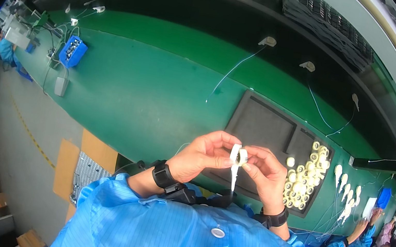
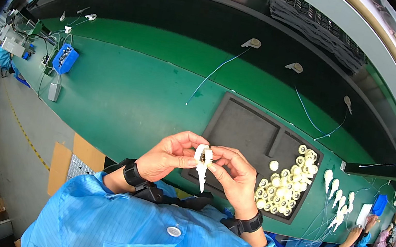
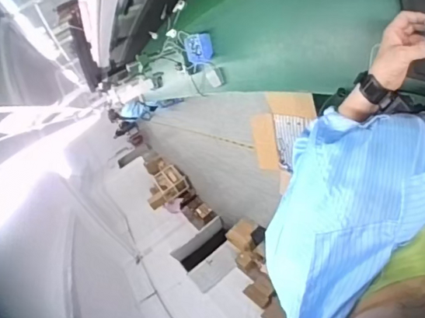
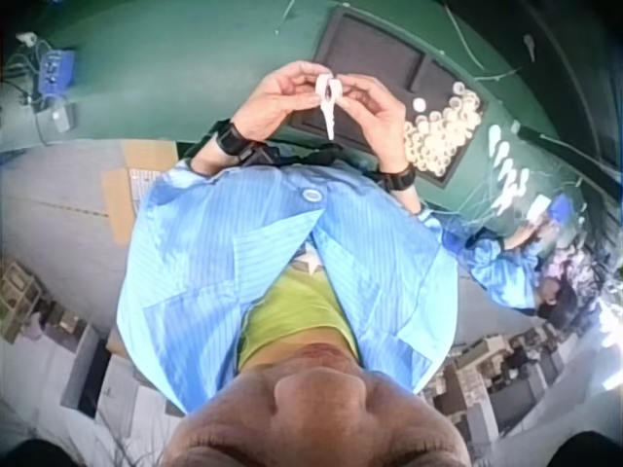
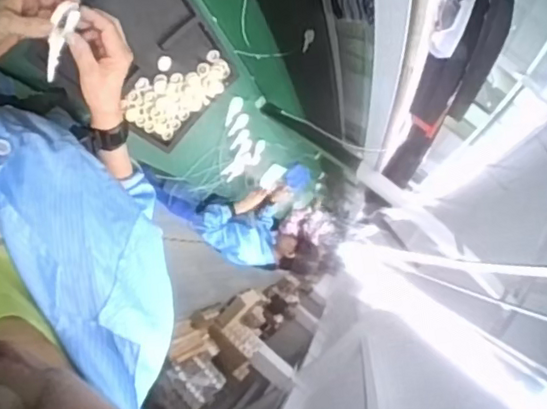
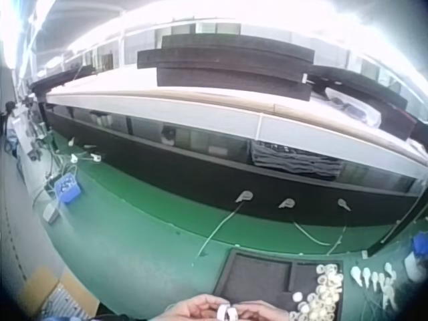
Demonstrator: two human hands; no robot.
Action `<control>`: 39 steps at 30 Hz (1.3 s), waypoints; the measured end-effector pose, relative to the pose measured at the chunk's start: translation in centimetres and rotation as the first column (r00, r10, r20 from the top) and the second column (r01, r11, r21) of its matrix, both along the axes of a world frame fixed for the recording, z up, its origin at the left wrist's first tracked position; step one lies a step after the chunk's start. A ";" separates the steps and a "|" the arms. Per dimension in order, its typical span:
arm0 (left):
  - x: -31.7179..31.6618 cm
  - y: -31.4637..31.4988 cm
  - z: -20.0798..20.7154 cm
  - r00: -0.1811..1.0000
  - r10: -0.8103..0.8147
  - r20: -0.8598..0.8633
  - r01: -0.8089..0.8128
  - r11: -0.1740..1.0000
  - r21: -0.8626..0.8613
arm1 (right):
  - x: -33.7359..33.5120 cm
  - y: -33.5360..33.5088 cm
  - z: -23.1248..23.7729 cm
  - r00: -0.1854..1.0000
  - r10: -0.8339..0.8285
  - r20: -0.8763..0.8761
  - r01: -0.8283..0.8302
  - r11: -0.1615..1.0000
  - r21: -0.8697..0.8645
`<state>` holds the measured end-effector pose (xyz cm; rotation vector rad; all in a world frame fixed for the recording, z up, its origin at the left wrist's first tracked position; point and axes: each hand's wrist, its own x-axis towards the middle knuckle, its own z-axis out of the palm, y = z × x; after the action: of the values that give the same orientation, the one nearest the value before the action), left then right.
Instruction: Manually assemble and sort small electronic or plastic components at a factory workstation.
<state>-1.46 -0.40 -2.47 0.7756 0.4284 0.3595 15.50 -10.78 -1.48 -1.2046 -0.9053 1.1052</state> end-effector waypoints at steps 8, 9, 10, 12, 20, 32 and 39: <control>-0.2 0.1 0.2 1.000 0.001 0.027 -0.001 1.000 0.003 | -0.3 -0.1 0.3 0.928 -0.045 0.369 -0.010 0.990 0.144; -0.4 0.4 0.6 0.999 -0.032 0.026 0.032 1.000 -0.001 | -0.2 -0.1 0.6 0.929 -0.042 0.369 -0.011 0.990 0.143; -0.7 0.5 0.7 0.998 -0.064 0.025 0.064 0.998 -0.005 | -0.2 0.0 1.1 0.888 -0.031 0.458 -0.054 0.984 0.171; -1.0 0.6 0.8 0.997 -0.077 0.018 0.077 0.997 0.012 | -0.2 0.1 1.9 0.838 -0.019 0.545 -0.105 0.975 0.195; -0.7 -0.1 1.5 0.999 -0.049 -0.002 0.050 0.998 0.026 | -0.9 0.3 2.4 0.849 -0.041 0.527 -0.026 0.993 0.118; 0.8 -2.2 1.8 0.953 0.210 -0.219 -0.062 0.842 0.537 | -2.4 0.8 1.5 0.604 -0.244 0.759 -0.008 0.950 0.311; 0.1 -1.2 2.7 0.953 0.225 -0.203 -0.098 0.862 0.498 | -2.7 1.2 1.5 0.800 -0.163 0.577 0.013 0.967 0.255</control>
<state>-1.34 -1.60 0.25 1.2902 0.6625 0.5400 12.78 -9.62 0.01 -1.3975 -1.4016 0.5053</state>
